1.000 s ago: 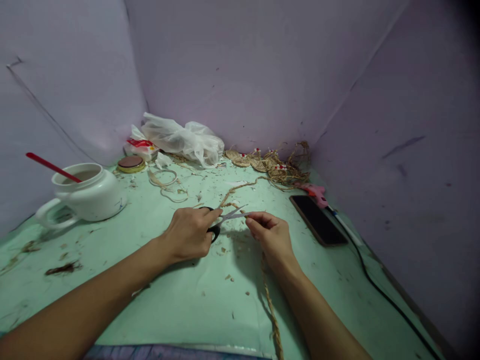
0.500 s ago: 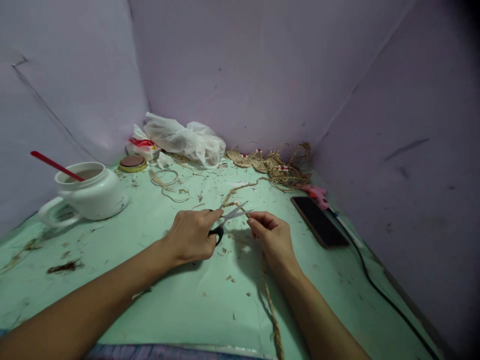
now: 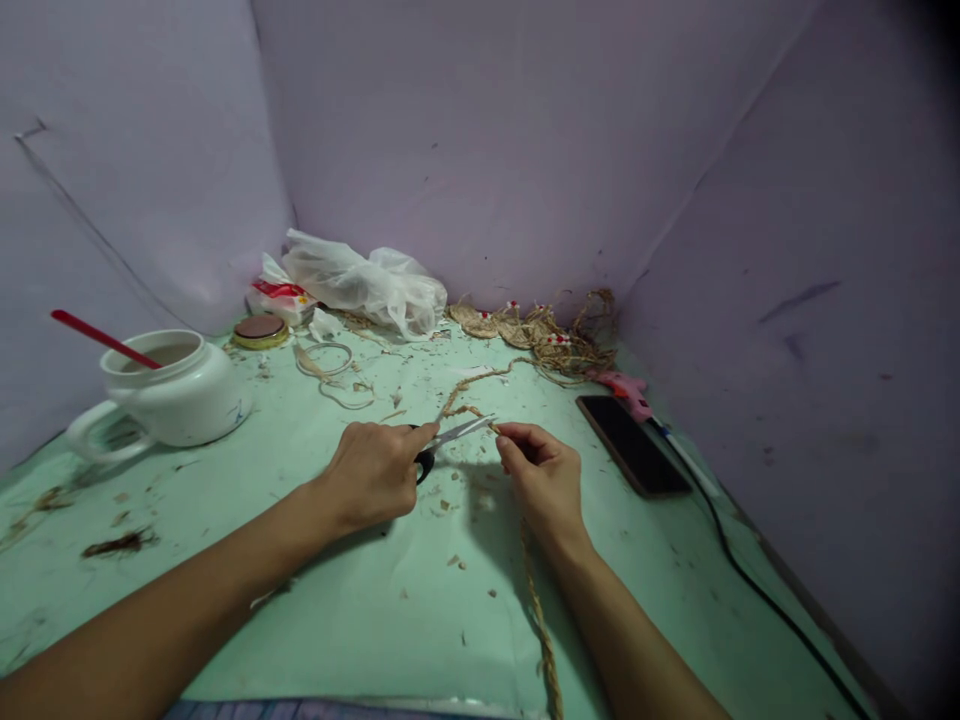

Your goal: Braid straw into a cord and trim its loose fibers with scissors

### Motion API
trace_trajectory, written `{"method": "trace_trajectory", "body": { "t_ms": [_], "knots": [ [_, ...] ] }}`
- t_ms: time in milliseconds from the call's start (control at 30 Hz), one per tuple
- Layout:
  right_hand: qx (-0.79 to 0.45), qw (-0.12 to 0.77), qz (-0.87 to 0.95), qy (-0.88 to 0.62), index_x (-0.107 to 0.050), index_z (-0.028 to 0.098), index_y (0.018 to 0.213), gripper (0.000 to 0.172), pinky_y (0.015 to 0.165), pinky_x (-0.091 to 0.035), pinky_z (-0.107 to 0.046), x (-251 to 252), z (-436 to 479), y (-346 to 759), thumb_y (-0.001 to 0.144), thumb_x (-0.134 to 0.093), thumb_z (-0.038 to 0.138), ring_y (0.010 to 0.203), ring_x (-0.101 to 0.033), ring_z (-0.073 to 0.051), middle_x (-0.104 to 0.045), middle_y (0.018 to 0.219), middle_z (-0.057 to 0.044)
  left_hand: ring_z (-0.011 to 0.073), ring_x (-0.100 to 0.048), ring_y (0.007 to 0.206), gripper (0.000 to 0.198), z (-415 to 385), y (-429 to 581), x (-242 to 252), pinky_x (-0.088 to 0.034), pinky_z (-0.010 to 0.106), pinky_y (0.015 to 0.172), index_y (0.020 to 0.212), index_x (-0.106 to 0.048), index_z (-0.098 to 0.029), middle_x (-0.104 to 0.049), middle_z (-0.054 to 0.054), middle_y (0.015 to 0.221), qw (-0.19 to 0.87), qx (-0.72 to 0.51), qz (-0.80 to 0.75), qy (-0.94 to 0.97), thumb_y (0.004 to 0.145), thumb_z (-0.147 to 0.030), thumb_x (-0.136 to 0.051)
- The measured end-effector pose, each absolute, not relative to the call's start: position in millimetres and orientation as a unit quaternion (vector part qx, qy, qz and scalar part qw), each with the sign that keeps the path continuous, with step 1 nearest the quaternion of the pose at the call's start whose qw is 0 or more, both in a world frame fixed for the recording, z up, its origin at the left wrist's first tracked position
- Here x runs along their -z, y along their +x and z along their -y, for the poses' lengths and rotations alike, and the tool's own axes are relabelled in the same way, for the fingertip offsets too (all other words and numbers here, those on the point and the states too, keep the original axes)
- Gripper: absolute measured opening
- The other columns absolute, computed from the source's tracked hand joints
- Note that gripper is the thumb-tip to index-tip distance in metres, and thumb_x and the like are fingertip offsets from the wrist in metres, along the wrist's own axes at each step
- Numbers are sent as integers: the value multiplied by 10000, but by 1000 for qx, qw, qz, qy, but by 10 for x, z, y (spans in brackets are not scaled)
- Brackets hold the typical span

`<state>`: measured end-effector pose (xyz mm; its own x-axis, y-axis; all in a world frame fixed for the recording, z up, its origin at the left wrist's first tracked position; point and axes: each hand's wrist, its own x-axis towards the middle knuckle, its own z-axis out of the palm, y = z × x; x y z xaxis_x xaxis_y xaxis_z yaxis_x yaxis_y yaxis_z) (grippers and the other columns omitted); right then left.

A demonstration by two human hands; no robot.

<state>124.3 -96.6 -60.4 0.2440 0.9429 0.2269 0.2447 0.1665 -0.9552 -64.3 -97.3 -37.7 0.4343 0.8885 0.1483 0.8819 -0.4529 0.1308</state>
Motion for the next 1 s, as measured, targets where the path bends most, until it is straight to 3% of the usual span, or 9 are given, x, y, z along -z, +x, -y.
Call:
{"method": "trace_trajectory", "body": {
  "t_ms": [200, 367, 533, 667, 733, 867, 1000],
  "knots": [
    [-360, 566, 489, -557, -646, 155, 715, 123, 497, -359, -244, 544, 978, 1224, 625, -599, 224, 488, -455, -106, -546, 525, 23, 210, -611, 778, 442, 943, -664, 356, -391, 280, 616, 1103, -519, -301, -676, 10, 833, 38, -118, -542, 831, 693, -170, -421],
    [-519, 553, 383, -528, -577, 159, 614, 75, 454, -359, -220, 532, 961, 1201, 539, -580, 148, 436, -459, -85, -544, 510, 35, 214, -609, 810, 366, 895, -667, 383, -395, 285, 642, 1051, -543, -296, -674, 2, 888, 53, -174, -606, 774, 713, -224, -421],
    [-660, 463, 327, -493, -616, 126, 793, 303, 322, -123, -166, 513, 962, 1211, 509, -510, 118, 347, -292, -26, -555, 564, 20, 227, -603, 807, 351, 891, -652, 421, -389, 292, 619, 1030, -553, -297, -671, 1, 895, 75, -163, -614, 768, 711, -234, -422],
    [-679, 448, 359, -457, -634, 132, 851, 266, 326, -72, -176, 498, 979, 1217, 656, -557, 296, 316, -175, -15, -481, 462, 58, 214, -598, 790, 347, 906, -625, 428, -383, 280, 598, 1007, -564, -299, -668, -10, 868, 105, -168, -603, 773, 700, -212, -425],
    [-659, 452, 375, -470, -647, 132, 819, 280, 322, -125, -169, 506, 986, 1212, 659, -611, 358, 321, -233, -16, -479, 452, 60, 200, -594, 773, 335, 900, -610, 446, -393, 272, 604, 994, -577, -286, -667, -7, 849, 133, -193, -600, 765, 700, -214, -432],
    [-661, 475, 364, -452, -662, 124, 759, 243, 446, -366, -180, 531, 997, 1193, 585, -703, 288, 470, -469, -53, -607, 645, -6, 175, -586, 713, 331, 876, -591, 485, -413, 254, 603, 999, -594, -232, -666, 19, 810, 199, -253, -601, 732, 698, -235, -457],
    [-678, 471, 366, -430, -665, 132, 819, 245, 413, -352, -178, 528, 1007, 1189, 601, -689, 241, 433, -427, -44, -578, 606, 16, 170, -580, 700, 323, 900, -584, 438, -411, 251, 608, 985, -602, -247, -661, 8, 792, 202, -259, -592, 736, 692, -260, -468]
  ]
}}
